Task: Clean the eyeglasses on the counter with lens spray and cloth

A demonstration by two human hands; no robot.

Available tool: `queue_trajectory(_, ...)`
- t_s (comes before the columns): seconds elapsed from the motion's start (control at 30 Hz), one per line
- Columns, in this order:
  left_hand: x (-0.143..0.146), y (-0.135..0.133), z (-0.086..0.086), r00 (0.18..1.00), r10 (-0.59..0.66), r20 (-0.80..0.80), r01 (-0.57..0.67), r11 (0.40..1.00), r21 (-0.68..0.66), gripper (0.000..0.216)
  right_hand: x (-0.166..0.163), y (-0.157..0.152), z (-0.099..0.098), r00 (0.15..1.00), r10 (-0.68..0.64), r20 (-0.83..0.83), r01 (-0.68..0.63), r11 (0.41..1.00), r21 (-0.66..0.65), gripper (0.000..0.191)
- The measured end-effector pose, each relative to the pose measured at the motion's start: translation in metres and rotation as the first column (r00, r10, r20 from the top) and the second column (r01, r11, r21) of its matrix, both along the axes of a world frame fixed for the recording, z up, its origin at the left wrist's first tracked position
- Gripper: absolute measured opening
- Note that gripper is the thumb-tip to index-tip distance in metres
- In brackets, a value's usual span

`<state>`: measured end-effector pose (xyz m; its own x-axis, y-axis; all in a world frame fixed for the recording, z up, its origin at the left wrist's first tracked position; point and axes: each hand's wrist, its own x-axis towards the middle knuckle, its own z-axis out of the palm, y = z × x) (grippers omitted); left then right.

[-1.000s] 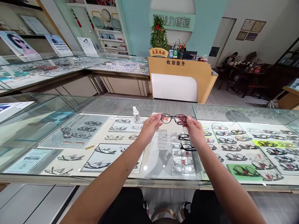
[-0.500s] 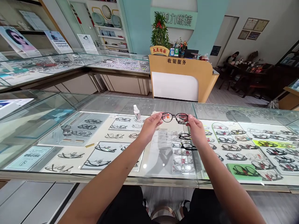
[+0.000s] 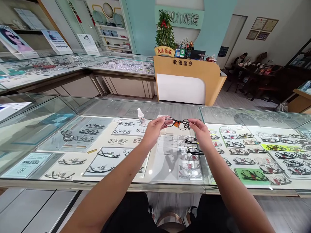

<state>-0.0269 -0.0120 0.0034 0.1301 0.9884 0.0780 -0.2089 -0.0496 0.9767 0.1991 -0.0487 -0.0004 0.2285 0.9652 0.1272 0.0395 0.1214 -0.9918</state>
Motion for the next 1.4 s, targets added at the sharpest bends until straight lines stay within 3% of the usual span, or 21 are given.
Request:
queue_trajectory(0.17, 0.001, -0.008, 0.007, 0.986, -0.028, -0.166, 0.047, 0.993, 0.107, 0.058, -0.001, -0.004, 0.004, 0.977, 0.129, 0.170, -0.132, 0.991, 0.006, 0.044)
queue_trajectory(0.37, 0.004, -0.012, 0.007, 0.975, -0.106, -0.197, 0.137, 0.979, 0.151, 0.047, -0.006, -0.009, 0.010, 0.902, 0.267, 0.340, -0.287, 0.958, 0.009, 0.029)
queue_trajectory(0.47, 0.004, -0.013, 0.009, 0.975, -0.132, -0.181, 0.153, 0.982, 0.108, 0.046, -0.005, -0.010, 0.012, 0.906, 0.311, 0.286, -0.314, 0.949, -0.037, 0.031)
queue_trajectory(0.6, 0.004, -0.014, 0.011, 0.973, -0.147, -0.178, 0.167, 0.981, 0.099, 0.052, -0.005, -0.007, 0.007, 0.913, 0.403, 0.060, -0.397, 0.913, -0.096, 0.035)
queue_trajectory(0.7, 0.007, -0.014, 0.008, 0.983, -0.023, -0.180, 0.036, 0.997, 0.066, 0.053, -0.006, -0.006, 0.003, 0.946, 0.318, 0.057, -0.312, 0.946, -0.094, 0.037)
queue_trajectory(0.8, 0.015, -0.017, -0.002, 0.982, 0.085, -0.168, -0.089, 0.996, -0.014, 0.047, -0.010, -0.007, 0.002, 0.971, 0.088, 0.222, -0.097, 0.995, 0.032, 0.034)
queue_trajectory(0.87, 0.023, -0.021, -0.008, 0.991, 0.031, -0.131, -0.042, 0.995, -0.086, 0.044, -0.013, -0.009, 0.000, 0.939, -0.056, 0.340, 0.001, 0.987, 0.159, 0.030)
queue_trajectory(0.97, 0.035, -0.029, -0.015, 0.998, -0.059, -0.034, 0.053, 0.983, -0.177, 0.043, -0.020, -0.012, -0.004, 0.870, -0.173, 0.461, 0.035, 0.956, 0.293, 0.023)
queue_trajectory(1.2, 0.040, -0.030, -0.020, 0.999, -0.005, 0.041, 0.013, 0.976, -0.217, 0.044, -0.033, -0.016, -0.009, 0.801, -0.185, 0.569, -0.037, 0.934, 0.356, 0.017)
queue_trajectory(1.33, 0.035, -0.025, -0.020, 0.999, 0.030, 0.039, -0.022, 0.982, -0.188, 0.046, -0.030, -0.018, -0.002, 0.847, -0.085, 0.525, -0.126, 0.927, 0.354, 0.015)
queue_trajectory(1.4, 0.032, -0.023, -0.019, 0.999, 0.039, 0.013, -0.036, 0.989, -0.144, 0.046, -0.021, -0.014, 0.002, 0.895, -0.068, 0.442, -0.100, 0.933, 0.346, 0.014)
